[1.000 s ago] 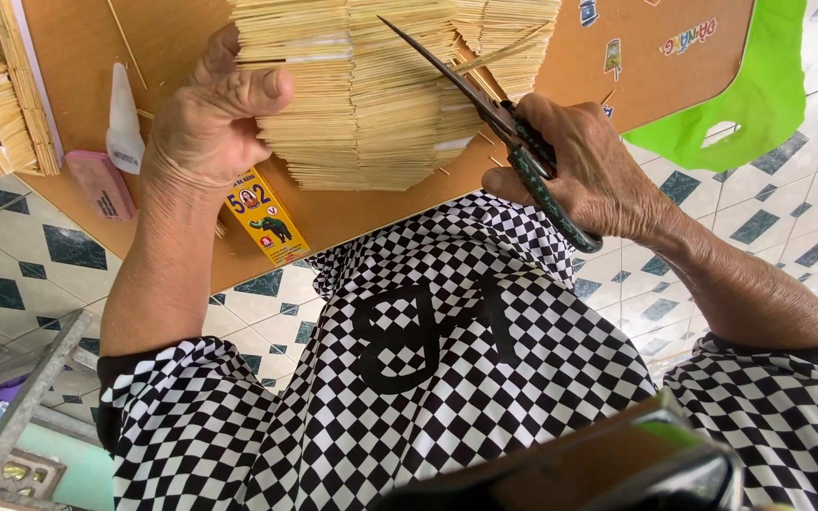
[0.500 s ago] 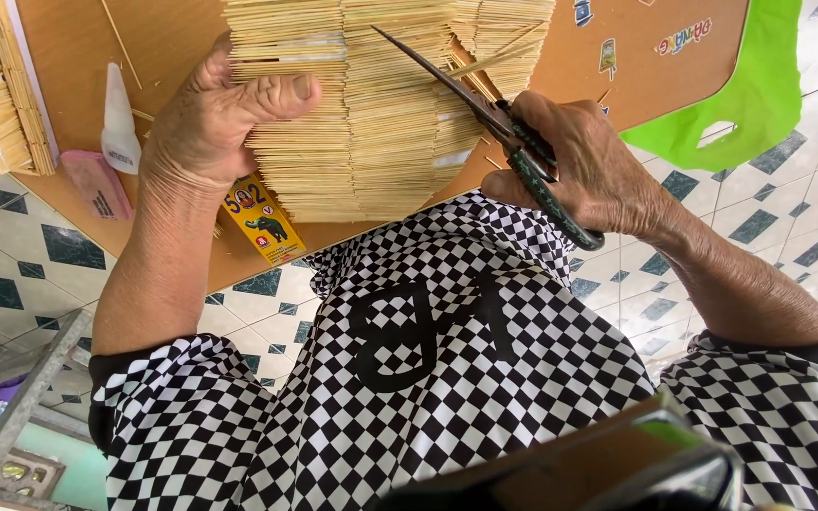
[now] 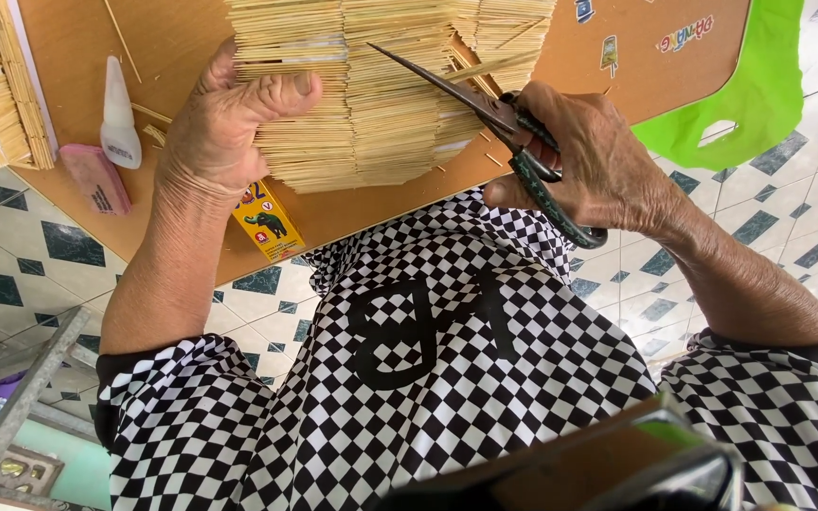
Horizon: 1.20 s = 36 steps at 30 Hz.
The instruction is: Trimming the edges of a sheet made of glued wooden sticks using scissors to create a uniform shape.
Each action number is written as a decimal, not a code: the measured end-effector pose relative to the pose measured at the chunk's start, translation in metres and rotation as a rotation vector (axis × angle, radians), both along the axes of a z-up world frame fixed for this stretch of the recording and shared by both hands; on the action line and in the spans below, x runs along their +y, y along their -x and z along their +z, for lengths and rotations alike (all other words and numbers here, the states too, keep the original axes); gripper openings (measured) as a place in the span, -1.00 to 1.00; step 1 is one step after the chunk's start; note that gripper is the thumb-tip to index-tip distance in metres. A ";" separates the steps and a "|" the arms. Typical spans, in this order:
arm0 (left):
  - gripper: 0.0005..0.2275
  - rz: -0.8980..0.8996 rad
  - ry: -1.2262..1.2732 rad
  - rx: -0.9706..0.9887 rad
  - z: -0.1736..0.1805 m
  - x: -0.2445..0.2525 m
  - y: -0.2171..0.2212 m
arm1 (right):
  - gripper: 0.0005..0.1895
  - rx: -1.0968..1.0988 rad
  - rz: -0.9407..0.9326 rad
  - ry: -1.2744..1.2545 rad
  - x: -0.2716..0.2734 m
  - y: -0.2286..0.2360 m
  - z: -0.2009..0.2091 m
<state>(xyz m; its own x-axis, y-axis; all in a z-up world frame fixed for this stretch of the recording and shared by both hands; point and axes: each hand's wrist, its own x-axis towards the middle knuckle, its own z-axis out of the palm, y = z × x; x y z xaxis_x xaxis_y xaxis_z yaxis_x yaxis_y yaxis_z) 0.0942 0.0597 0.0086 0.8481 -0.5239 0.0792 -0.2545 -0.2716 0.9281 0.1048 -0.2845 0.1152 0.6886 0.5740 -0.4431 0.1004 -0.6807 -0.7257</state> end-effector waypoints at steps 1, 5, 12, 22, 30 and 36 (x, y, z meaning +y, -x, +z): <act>-0.53 0.001 0.000 0.001 0.003 -0.003 0.001 | -0.40 0.001 0.001 0.000 0.000 0.001 0.000; -0.71 0.200 0.280 0.660 0.026 -0.024 -0.008 | -0.52 -0.059 0.012 0.105 -0.005 0.008 -0.007; -0.58 -0.019 0.094 0.145 -0.034 -0.007 0.011 | -0.64 -0.104 -0.007 0.137 -0.001 0.014 -0.010; -0.83 0.268 0.495 0.878 0.005 -0.022 -0.004 | -0.46 -0.029 -0.031 0.105 0.011 0.008 -0.015; -0.79 0.411 0.607 1.154 0.024 -0.026 -0.012 | -0.66 0.010 -0.024 0.065 0.007 0.006 -0.024; -0.72 0.404 0.632 1.147 0.028 -0.025 -0.011 | -0.59 0.024 0.014 0.165 0.006 0.006 -0.025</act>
<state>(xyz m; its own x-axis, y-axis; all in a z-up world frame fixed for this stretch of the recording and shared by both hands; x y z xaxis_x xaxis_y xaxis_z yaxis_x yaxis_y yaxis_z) 0.1048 0.0343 0.0368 0.6832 -0.3640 -0.6330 0.7284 0.4016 0.5551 0.0986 -0.2782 0.0903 0.6689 0.5018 -0.5485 0.0947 -0.7893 -0.6066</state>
